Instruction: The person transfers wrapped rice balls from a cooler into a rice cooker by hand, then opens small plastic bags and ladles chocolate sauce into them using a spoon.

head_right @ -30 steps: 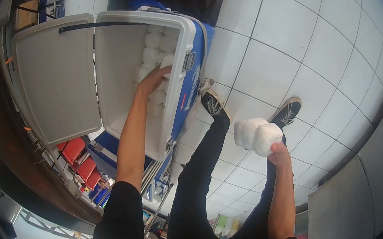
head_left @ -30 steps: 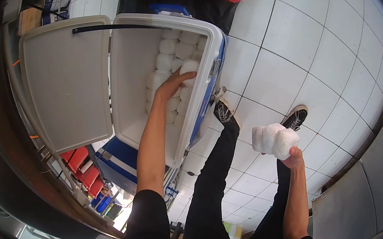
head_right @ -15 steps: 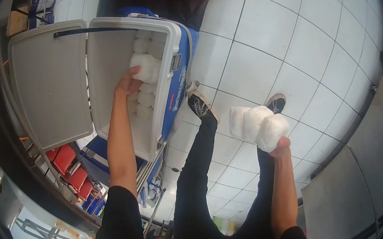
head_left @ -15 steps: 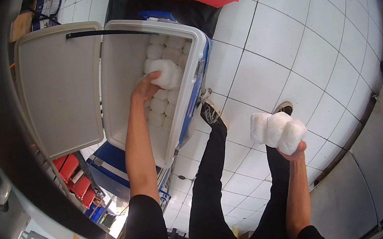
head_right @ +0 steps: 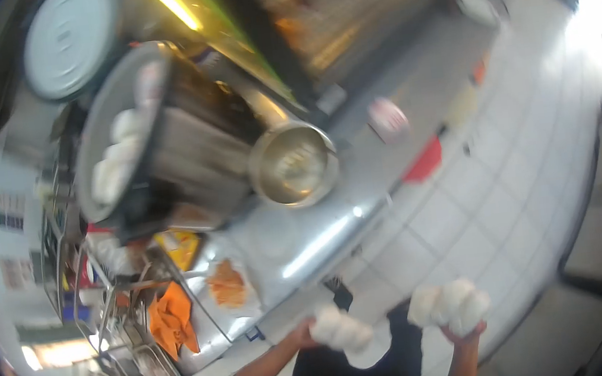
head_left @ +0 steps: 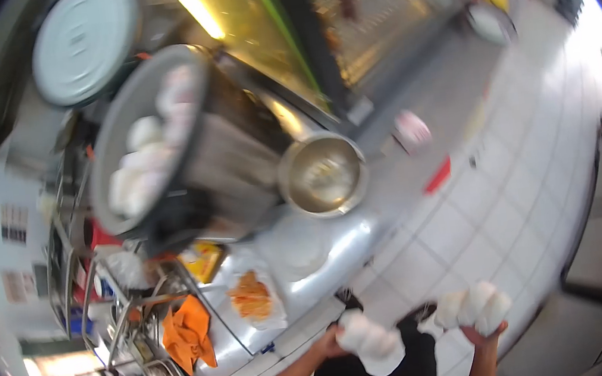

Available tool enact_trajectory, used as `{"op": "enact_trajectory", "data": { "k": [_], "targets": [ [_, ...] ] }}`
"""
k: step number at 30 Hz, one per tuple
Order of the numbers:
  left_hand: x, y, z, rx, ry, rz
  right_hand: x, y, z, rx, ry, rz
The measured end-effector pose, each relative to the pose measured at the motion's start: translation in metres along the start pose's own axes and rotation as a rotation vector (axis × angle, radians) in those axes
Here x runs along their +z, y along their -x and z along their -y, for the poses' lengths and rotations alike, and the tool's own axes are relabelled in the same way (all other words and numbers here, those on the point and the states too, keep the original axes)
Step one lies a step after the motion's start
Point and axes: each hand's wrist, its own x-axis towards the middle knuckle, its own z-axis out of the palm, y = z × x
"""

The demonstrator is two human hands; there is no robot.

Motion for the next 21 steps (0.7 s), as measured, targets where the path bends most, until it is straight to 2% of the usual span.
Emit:
{"op": "enact_trajectory", "data": {
  "k": [1,2,3,6,8,10,12,14,16,18,21],
  "targets": [
    [0.018,0.024,0.012,-0.018,0.017,0.061,0.038,-0.002,0.008,0.027,0.039,0.066],
    [0.046,0.054,0.02,0.002,0.095,0.245,0.077,-0.008,0.014,0.068,0.086,0.131],
    [0.08,0.084,0.017,0.058,0.082,0.225,0.115,-0.009,0.022,0.114,0.135,0.174],
    [0.121,0.152,-0.013,0.198,0.074,0.274,0.225,-0.034,0.019,0.143,0.204,0.255],
    [0.129,0.182,-0.045,0.394,0.081,0.322,0.301,-0.081,0.016,0.221,0.223,0.551],
    [0.133,0.207,-0.075,0.615,0.105,0.396,0.366,-0.116,0.002,0.132,0.242,0.453],
    [0.136,0.237,-0.102,0.768,0.118,0.419,0.446,-0.163,-0.015,0.229,0.181,0.599],
    [0.137,0.262,-0.124,0.895,0.112,0.411,0.525,-0.204,-0.041,0.375,0.245,0.505],
    [0.138,0.285,-0.143,0.992,0.109,0.402,0.596,-0.239,-0.083,0.476,0.355,0.58],
    [0.139,0.3,-0.151,1.078,0.111,0.38,0.623,-0.283,-0.128,0.501,0.448,0.467],
    [0.138,0.317,-0.157,1.222,0.141,0.345,0.632,-0.347,-0.199,0.686,0.572,0.438]
  ]
}}
